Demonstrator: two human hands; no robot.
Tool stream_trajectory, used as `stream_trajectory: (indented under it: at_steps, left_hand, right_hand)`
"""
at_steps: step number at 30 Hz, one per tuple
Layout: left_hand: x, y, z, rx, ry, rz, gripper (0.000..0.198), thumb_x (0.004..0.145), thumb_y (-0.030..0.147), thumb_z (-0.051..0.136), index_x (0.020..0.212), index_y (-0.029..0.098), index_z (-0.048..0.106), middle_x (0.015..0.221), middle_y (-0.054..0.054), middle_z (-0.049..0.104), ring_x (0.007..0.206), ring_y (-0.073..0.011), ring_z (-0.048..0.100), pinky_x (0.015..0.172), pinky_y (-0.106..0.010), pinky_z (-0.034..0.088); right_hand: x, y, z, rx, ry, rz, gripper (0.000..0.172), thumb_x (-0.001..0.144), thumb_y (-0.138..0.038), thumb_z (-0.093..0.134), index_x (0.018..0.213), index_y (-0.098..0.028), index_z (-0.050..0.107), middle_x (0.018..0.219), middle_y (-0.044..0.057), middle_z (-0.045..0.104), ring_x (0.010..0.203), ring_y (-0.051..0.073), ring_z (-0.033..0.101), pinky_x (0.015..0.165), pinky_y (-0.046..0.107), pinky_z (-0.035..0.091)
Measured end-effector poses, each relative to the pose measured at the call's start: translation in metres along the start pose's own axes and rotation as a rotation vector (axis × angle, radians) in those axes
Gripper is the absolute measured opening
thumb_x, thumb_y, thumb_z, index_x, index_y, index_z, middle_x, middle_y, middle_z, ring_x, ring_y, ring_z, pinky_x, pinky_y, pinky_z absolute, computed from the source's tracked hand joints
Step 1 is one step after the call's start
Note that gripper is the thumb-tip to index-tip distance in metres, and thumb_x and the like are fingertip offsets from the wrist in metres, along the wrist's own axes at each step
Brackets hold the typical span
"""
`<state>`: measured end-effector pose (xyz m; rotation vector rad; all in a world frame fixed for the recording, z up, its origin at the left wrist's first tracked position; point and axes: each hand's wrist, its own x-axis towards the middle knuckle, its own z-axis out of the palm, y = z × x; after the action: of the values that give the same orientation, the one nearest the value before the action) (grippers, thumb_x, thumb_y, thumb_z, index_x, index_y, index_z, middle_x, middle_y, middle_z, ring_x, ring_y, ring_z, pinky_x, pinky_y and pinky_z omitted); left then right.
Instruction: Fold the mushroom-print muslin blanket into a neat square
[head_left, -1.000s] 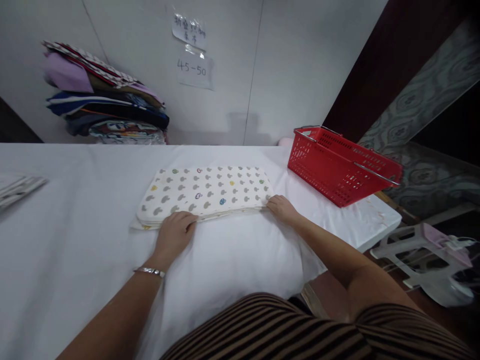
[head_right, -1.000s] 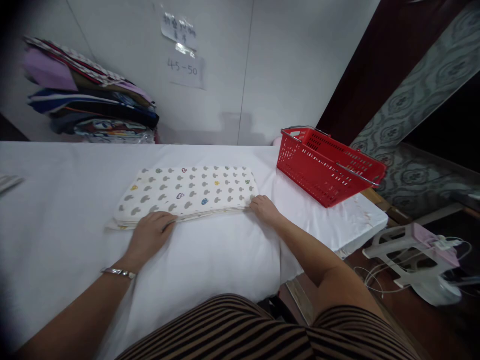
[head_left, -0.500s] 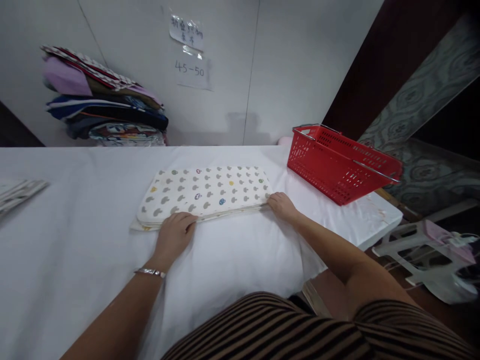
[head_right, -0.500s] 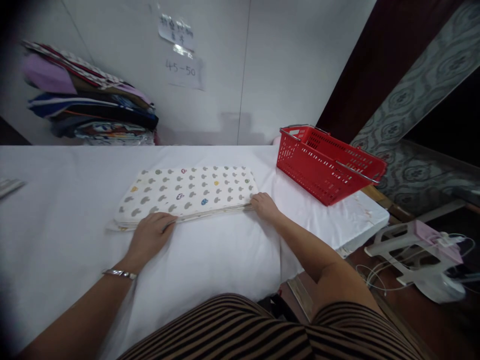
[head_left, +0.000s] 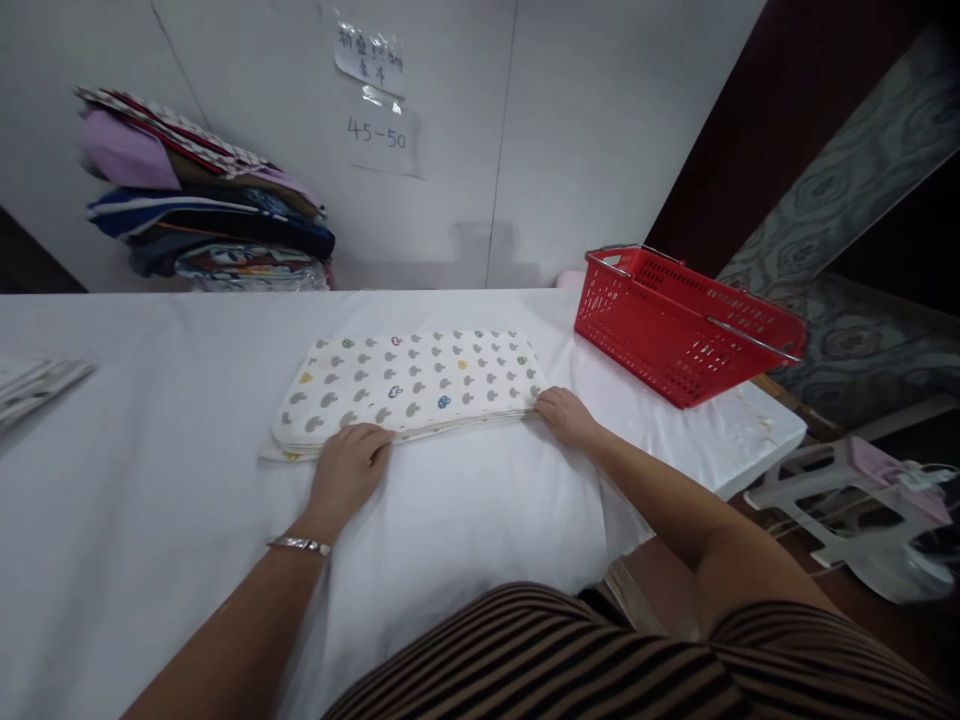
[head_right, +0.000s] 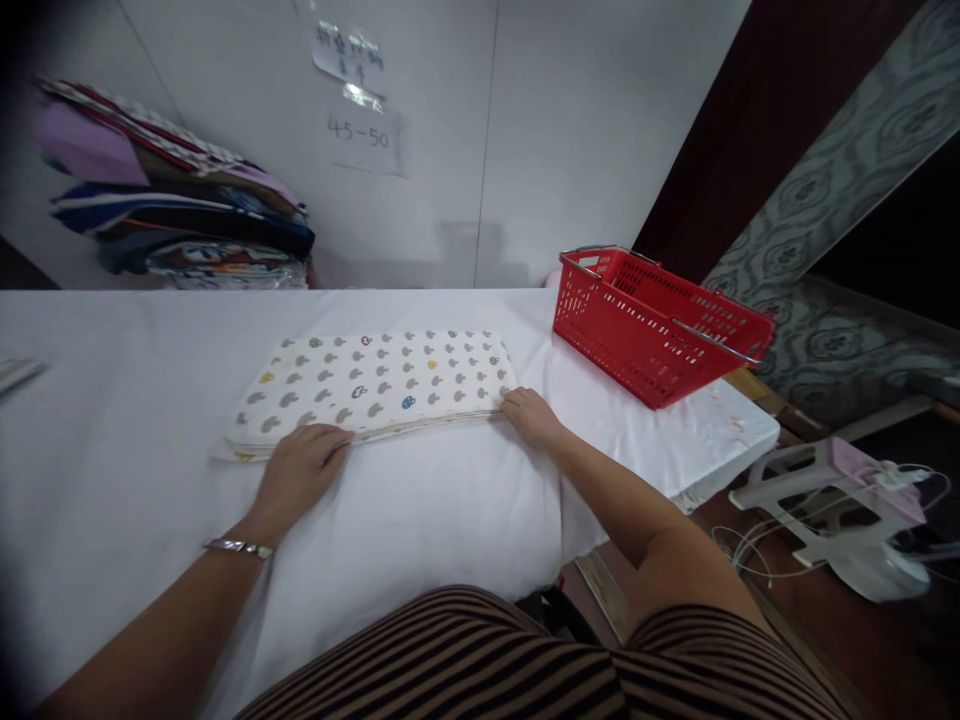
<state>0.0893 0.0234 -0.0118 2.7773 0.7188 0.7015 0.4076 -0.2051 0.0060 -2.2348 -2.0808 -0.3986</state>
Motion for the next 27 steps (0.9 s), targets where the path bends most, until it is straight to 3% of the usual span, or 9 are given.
stream_trajectory:
  at_steps: [9, 17, 27]
  left_hand:
    - [0.001, 0.002, -0.003, 0.007, -0.005, -0.001, 0.030, 0.085, 0.029, 0.041, 0.092, 0.021, 0.069, 0.097, -0.008, 0.067, 0.094, -0.0251, 0.058, 0.084, -0.041, 0.045]
    - [0.001, 0.000, -0.002, 0.012, -0.010, 0.009, 0.032, 0.086, 0.030, 0.040, 0.093, 0.019, 0.069, 0.099, -0.009, 0.068, 0.096, -0.0262, 0.058, 0.086, -0.042, 0.045]
    - [0.001, 0.000, -0.002, 0.000, -0.006, 0.015, 0.031, 0.085, 0.029, 0.040, 0.092, 0.019, 0.069, 0.097, -0.010, 0.068, 0.094, -0.0269, 0.059, 0.084, -0.043, 0.046]
  right_hand:
    - [0.001, 0.000, -0.005, 0.060, -0.039, -0.002, 0.024, 0.097, -0.029, 0.043, 0.094, -0.017, 0.064, 0.097, 0.010, 0.062, 0.092, 0.021, 0.050, 0.079, 0.031, 0.035]
    - [0.010, 0.001, -0.006, 0.062, -0.106, 0.040, 0.020, 0.094, -0.022, 0.049, 0.087, -0.016, 0.066, 0.092, 0.008, 0.063, 0.088, 0.019, 0.053, 0.076, 0.028, 0.035]
    - [0.016, -0.001, -0.007, -0.082, -0.100, 0.069, 0.022, 0.094, -0.019, 0.045, 0.087, -0.015, 0.066, 0.091, 0.010, 0.064, 0.084, 0.020, 0.052, 0.074, 0.031, 0.031]
